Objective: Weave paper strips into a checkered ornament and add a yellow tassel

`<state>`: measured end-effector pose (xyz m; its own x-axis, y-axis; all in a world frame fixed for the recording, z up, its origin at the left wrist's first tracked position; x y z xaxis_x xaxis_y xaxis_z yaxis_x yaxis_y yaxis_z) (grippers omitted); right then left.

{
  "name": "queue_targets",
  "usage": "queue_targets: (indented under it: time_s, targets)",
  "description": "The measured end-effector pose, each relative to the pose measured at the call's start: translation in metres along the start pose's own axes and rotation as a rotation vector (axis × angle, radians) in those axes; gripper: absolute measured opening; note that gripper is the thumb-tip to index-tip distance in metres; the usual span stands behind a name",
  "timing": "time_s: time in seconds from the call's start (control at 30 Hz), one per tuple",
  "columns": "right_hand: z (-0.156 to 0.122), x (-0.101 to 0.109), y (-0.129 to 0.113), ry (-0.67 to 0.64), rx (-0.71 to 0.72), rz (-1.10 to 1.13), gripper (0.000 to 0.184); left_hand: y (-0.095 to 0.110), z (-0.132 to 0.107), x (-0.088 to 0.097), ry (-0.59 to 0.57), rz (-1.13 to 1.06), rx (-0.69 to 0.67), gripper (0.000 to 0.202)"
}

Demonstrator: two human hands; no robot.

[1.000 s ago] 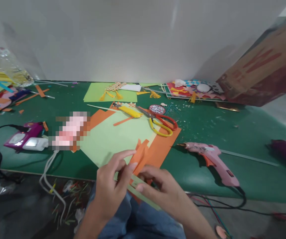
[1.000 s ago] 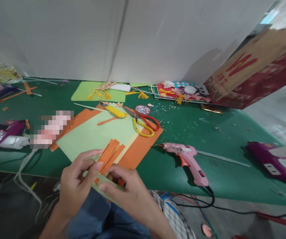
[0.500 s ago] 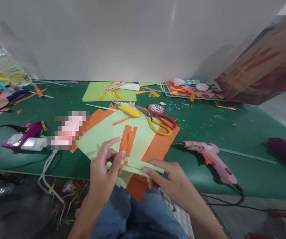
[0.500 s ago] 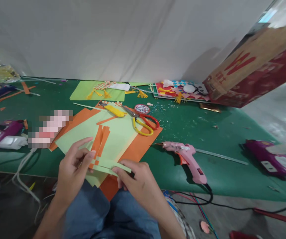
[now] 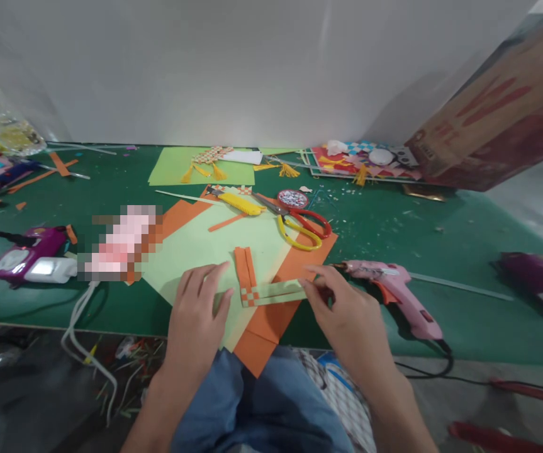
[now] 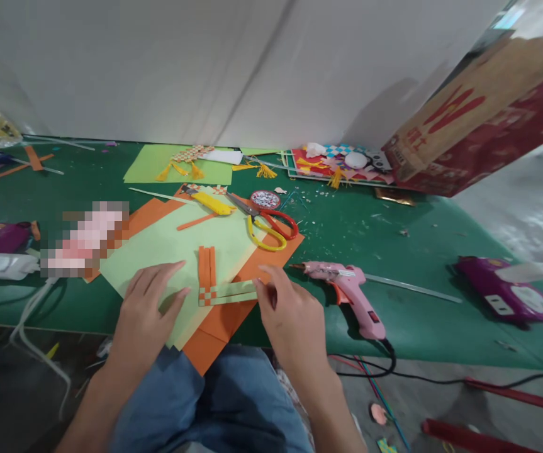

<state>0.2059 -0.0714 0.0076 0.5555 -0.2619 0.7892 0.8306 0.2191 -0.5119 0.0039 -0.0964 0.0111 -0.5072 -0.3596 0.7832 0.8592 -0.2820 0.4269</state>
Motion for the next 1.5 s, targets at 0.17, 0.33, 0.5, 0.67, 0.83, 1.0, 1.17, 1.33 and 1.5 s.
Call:
queue_targets:
  time_s: [0.17, 0.33, 0.5, 0.67, 0.83, 1.0, 1.17, 1.33, 1.5]
  targets:
    - [-0.004, 0.005, -0.006, 0.020, 0.085, -0.011, 0.028, 0.019, 0.000, -0.008, -0.113, -0.032, -0.250, 0.017]
    - [-0.004, 0.007, -0.004, 0.025, 0.110, 0.060, 0.022, 0.027, 0.000, -0.019, -0.169, 0.019, -0.330, 0.018]
    - [-0.007, 0.016, 0.010, 0.071, 0.074, 0.047, 0.021, 0.029, 0.000, -0.017, -0.108, 0.093, -0.375, 0.020]
    - [-0.015, 0.039, 0.032, 0.137, -0.005, -0.103, 0.024, 0.026, -0.001, -0.016, -0.105, 0.088, -0.363, 0.020]
    - [-0.026, 0.070, 0.051, 0.218, -0.190, -0.254, 0.027, 0.025, 0.000, -0.016, -0.106, 0.075, -0.357, 0.019]
    - [-0.029, 0.083, 0.041, 0.329, -0.088, -0.366, 0.025, 0.023, 0.000, -0.018, -0.123, 0.027, -0.330, 0.019]
    - [-0.026, 0.039, -0.003, 0.195, 0.339, -0.196, 0.017, 0.022, 0.000, -0.019, -0.134, 0.030, -0.338, 0.017]
    - [-0.019, -0.006, -0.025, -0.038, 0.387, -0.038, 0.022, 0.021, 0.000, -0.018, -0.131, 0.029, -0.339, 0.016]
    - [-0.013, -0.019, -0.025, -0.085, 0.384, 0.003, 0.021, 0.020, 0.000, -0.020, -0.144, 0.037, -0.320, 0.015]
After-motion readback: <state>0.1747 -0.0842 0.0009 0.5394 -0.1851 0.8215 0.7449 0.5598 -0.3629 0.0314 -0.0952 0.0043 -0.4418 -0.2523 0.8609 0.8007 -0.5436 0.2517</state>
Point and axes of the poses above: each hand's wrist, its own z-axis towards the middle knuckle, its own x-axis out of the back of the hand, y = z × x, the point moved 6 cm from there along z, towards the middle knuckle, and after that the axes turned 3 degrees about -y, right-handed, at the moved point
